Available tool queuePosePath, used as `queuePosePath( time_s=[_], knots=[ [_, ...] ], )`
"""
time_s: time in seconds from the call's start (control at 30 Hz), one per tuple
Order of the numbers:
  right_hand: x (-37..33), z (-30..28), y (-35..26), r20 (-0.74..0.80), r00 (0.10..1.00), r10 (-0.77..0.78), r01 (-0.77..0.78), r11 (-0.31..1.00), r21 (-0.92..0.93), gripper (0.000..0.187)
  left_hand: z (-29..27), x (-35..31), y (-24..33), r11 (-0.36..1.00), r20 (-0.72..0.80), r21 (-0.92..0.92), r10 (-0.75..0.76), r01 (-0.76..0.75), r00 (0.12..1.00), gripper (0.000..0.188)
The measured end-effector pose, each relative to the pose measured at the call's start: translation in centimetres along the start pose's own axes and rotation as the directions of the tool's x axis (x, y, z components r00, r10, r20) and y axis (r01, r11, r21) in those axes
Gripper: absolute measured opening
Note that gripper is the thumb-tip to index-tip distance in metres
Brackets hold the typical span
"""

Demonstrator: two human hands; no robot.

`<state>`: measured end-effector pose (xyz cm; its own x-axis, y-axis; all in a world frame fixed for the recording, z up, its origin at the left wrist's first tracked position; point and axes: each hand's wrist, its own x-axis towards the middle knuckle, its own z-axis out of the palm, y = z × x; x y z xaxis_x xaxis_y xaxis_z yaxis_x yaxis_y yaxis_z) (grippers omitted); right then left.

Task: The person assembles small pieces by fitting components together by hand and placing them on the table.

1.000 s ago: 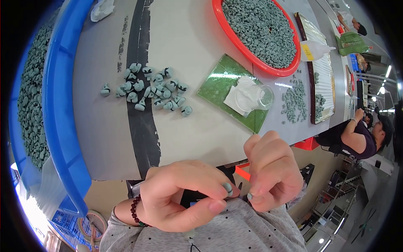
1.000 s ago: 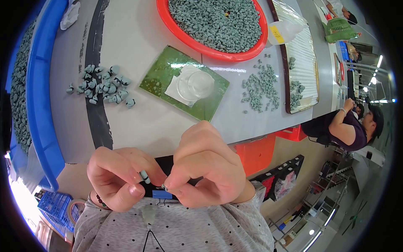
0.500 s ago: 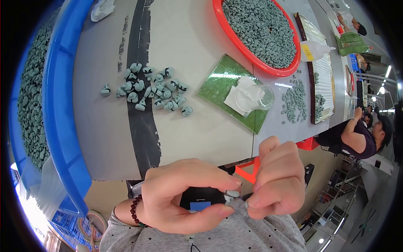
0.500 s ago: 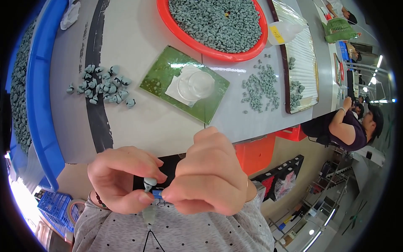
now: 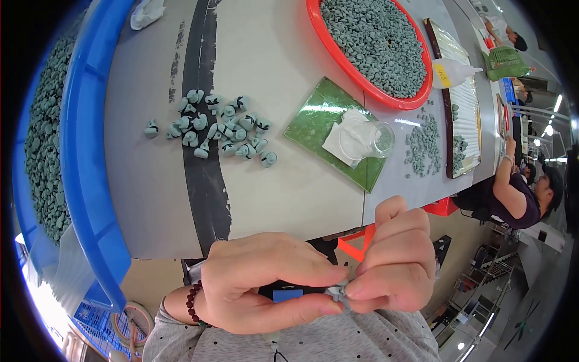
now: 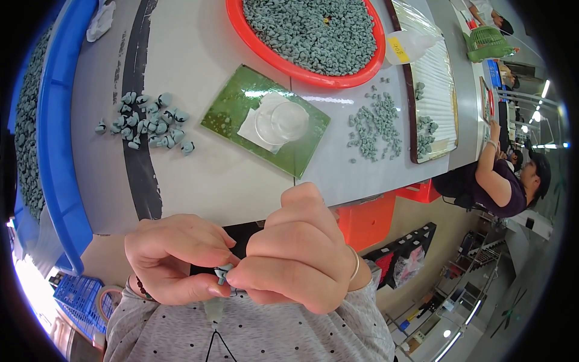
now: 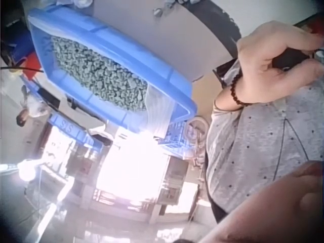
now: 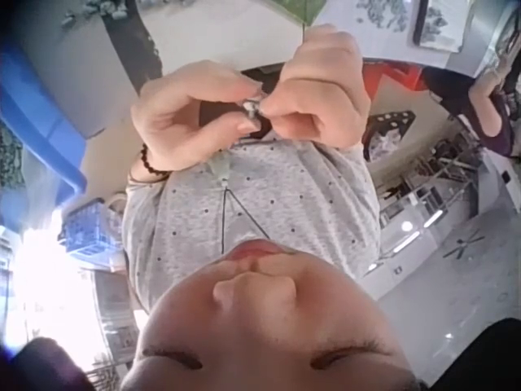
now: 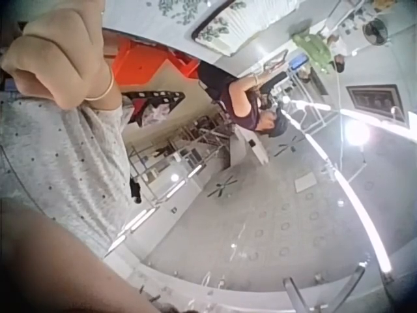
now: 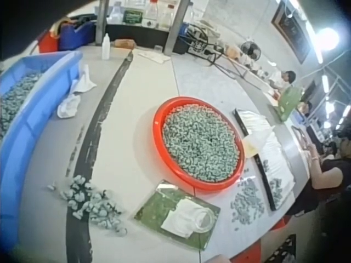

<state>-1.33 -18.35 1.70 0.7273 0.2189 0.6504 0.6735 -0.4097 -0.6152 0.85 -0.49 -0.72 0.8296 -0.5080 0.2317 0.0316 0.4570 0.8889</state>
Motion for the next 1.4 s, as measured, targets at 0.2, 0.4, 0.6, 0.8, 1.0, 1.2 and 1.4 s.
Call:
queuePosePath(
  time_s=[0.2, 0.4, 0.6, 0.8, 1.0, 1.2, 1.4],
  knots=[
    [0.1, -0.3, -0.1, 0.031, 0.999, -0.035, 0.037, 0.997, -0.072, 0.015, 0.0, 0.0, 0.1, 1.000, -0.006, 0.018, -0.011, 0.011, 1.000, 0.029],
    [0.2, -0.3, -0.4, 0.049, 0.999, -0.019, 0.025, 0.993, -0.114, 0.023, 0.2, -0.1, 0.4, 0.997, 0.014, -0.011, -0.070, 0.070, 0.997, 0.024],
    [0.5, -0.5, -1.0, 0.043, 0.999, 0.016, -0.010, 0.992, -0.125, 0.025, 0.5, -0.1, 0.4, 0.999, 0.012, 0.011, -0.048, 0.048, 0.999, 0.023],
    [0.7, -1.1, -1.2, 0.045, 0.998, 0.036, -0.029, 0.989, -0.144, 0.024, 0.6, 0.0, 0.2, 1.000, 0.015, 0.007, 0.008, -0.008, 1.000, 0.024],
    [0.8, -1.5, -1.0, 0.089, 0.995, 0.045, -0.036, 0.994, -0.102, 0.023, 0.6, 0.1, 0.2, 0.998, 0.041, -0.035, -0.047, 0.048, 0.998, 0.025],
    [0.5, -1.8, -0.1, 0.066, 0.996, 0.067, -0.071, 0.995, 0.064, 0.023, 0.9, 0.3, 0.3, 1.000, 0.019, -0.020, 0.001, -0.001, 1.000, 0.025],
    [0.0, -1.1, 0.1, 0.017, 0.993, 0.120, -0.121, 0.978, 0.172, 0.019, 0.7, 0.2, 0.3, 1.000, -0.018, 0.015, 0.010, -0.009, 1.000, 0.022]
  ],
)
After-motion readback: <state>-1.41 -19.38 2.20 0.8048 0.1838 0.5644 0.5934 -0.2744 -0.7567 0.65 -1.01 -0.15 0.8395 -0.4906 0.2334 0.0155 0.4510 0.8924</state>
